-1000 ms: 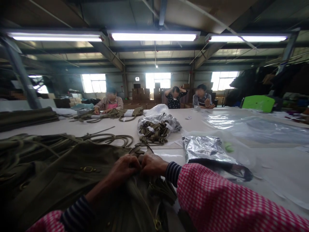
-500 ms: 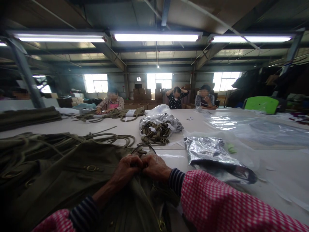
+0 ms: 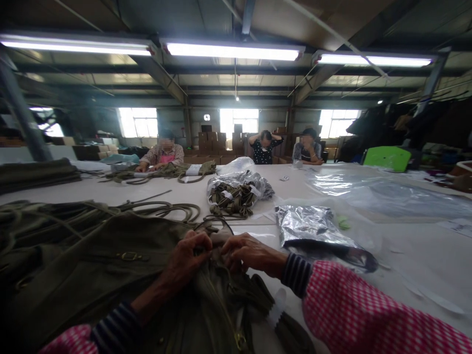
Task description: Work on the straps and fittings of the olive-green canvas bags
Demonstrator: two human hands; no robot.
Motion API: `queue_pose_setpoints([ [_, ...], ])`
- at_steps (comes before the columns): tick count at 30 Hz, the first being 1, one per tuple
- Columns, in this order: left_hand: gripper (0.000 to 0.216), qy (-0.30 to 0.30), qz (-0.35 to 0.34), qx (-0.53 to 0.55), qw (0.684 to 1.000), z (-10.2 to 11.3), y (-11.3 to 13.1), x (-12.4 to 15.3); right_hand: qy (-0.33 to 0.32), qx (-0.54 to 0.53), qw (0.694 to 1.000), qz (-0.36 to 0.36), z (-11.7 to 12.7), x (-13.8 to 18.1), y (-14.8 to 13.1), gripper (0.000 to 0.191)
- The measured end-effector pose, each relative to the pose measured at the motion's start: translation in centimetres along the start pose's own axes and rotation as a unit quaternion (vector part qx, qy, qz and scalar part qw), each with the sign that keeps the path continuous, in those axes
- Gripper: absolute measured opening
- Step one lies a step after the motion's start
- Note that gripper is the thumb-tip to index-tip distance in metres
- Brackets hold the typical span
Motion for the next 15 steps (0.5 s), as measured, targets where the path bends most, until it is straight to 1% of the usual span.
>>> queue_pose_setpoints([
  [3,0.018,-0.007,-0.085,-0.095,0.992,-0.4,1.9,0.6,-0.002,0.000,1.000,0.017,0.7,1.9,-0.3,0.022],
  [5,0.018,-0.031,-0.141,-0.125,0.981,-1.0,3.0,1.1,0.004,0.011,1.000,0.022,1.2,2.8,-0.1,0.028],
  [6,0.018,-0.041,-0.159,-0.133,0.977,-1.2,3.4,1.2,0.012,0.018,0.999,0.024,1.5,3.1,0.2,0.028],
  [8,0.018,-0.047,-0.171,-0.138,0.974,-1.4,3.5,1.3,0.036,0.021,0.999,0.028,2.1,3.3,1.0,0.020],
  [10,0.017,-0.039,-0.153,-0.124,0.980,-1.3,3.2,1.0,0.068,0.007,0.997,0.030,2.7,3.0,1.9,0.016],
  [11,0.016,-0.034,-0.134,-0.108,0.985,-1.2,2.8,0.8,0.083,-0.004,0.996,0.030,2.9,2.8,2.3,0.014],
  [13,0.013,-0.026,-0.077,-0.056,0.995,-0.9,1.9,0.4,0.108,-0.031,0.993,0.033,3.0,2.3,2.7,0.014],
  [15,0.009,-0.022,-0.021,0.015,0.999,-0.6,1.0,0.1,0.128,-0.053,0.989,0.043,2.9,1.7,2.5,0.014],
])
Point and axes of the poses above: each hand's wrist, its own x-axis away from the middle knuckle, its own z-axis out of the back of the hand, y = z × x, the point moved 8 cm from there along -x, towards the middle knuckle, and after that the axes turned 14 degrees about x, right-handed, at the moved point
